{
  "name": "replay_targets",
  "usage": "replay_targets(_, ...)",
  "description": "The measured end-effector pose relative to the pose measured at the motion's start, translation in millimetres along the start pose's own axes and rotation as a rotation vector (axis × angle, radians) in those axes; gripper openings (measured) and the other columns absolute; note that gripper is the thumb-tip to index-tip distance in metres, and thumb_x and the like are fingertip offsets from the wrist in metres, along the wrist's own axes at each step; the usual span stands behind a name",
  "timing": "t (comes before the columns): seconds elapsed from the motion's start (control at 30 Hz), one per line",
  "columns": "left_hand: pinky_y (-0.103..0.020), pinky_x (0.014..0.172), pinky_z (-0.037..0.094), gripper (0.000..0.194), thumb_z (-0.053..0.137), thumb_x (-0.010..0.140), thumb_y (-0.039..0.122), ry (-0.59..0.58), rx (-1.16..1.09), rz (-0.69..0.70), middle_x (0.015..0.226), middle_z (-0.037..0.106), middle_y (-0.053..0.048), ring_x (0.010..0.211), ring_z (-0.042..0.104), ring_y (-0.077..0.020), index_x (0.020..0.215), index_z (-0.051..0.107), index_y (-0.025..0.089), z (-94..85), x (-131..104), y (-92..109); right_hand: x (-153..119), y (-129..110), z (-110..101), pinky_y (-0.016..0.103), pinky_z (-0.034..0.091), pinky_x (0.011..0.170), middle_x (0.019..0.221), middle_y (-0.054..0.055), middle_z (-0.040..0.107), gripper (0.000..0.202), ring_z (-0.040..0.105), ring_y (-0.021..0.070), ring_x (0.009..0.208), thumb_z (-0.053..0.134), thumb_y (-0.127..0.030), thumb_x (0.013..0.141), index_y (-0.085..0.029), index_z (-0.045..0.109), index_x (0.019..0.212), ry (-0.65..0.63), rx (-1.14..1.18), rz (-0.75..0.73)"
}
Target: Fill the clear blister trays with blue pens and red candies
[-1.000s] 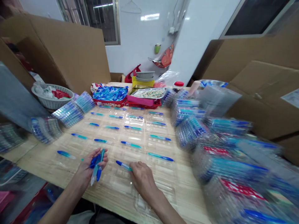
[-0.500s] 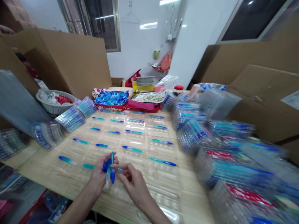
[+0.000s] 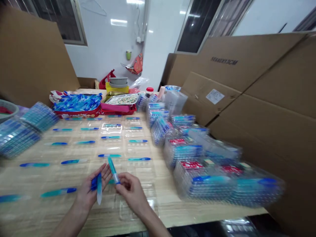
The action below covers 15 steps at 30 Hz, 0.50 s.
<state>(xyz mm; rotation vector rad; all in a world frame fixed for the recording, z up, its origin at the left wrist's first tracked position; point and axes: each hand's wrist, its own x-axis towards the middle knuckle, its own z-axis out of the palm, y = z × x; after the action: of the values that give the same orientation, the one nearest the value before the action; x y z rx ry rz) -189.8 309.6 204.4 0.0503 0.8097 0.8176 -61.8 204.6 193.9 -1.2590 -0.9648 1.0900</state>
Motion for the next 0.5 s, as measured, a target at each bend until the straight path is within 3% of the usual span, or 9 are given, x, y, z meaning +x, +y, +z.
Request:
replay_targets(0.1,-0.027,0.053,0.059,0.022,0.038,0.088,0.003,0.074,0.021,-0.069,0.081,0.067,-0.011,0.065,0.069,-0.0182,0.101,0.055,0.01,0.7,-3.1,5.8,-18.4,-3.4,-49.6,0.034,0.05,0.077,0.091,0.006,0.069,0.024,0.063,0.0222,0.083,0.062,-0.036,0.081,-0.018,0.067,0.097,0.109,-0.385,-0.104)
replay_targets(0.23,-0.012,0.029,0.032,0.02,0.036,0.092,0.007,0.026,0.095,-0.128,0.061,0.055,-0.002,0.037,0.044,-0.0046,0.088,0.055,0.01,-1.6,-6.4,14.6,-36.9,0.7,-99.3,0.038,0.047,0.085,0.102,0.01,0.068,0.024,0.061,0.0246,0.095,0.047,-0.025,0.09,-0.019,0.065,0.105,0.066,-0.895,-0.258)
replay_targets(0.37,-0.013,0.028,0.027,0.024,0.034,0.094,0.01,0.016,0.123,-0.128,0.057,0.051,0.0,0.035,0.037,-0.0032,0.08,0.054,0.011,-2.0,-9.0,18.7,-40.9,7.5,-109.2,0.038,0.047,0.077,0.091,0.009,0.068,0.032,0.06,0.0237,0.086,0.039,-0.008,0.088,-0.019,0.065,0.104,-0.082,-1.223,-0.314)
replay_targets(0.5,-0.013,0.029,0.026,0.03,0.036,0.094,0.011,0.039,0.109,-0.144,0.053,0.053,-0.001,0.034,0.037,-0.003,0.069,0.052,0.01,-4.5,-11.1,20.0,-34.2,27.3,-114.9,0.038,0.051,0.073,0.09,0.008,0.069,0.036,0.062,0.0245,0.082,0.044,-0.006,0.081,-0.022,0.065,0.106,-0.11,-1.324,-0.441)
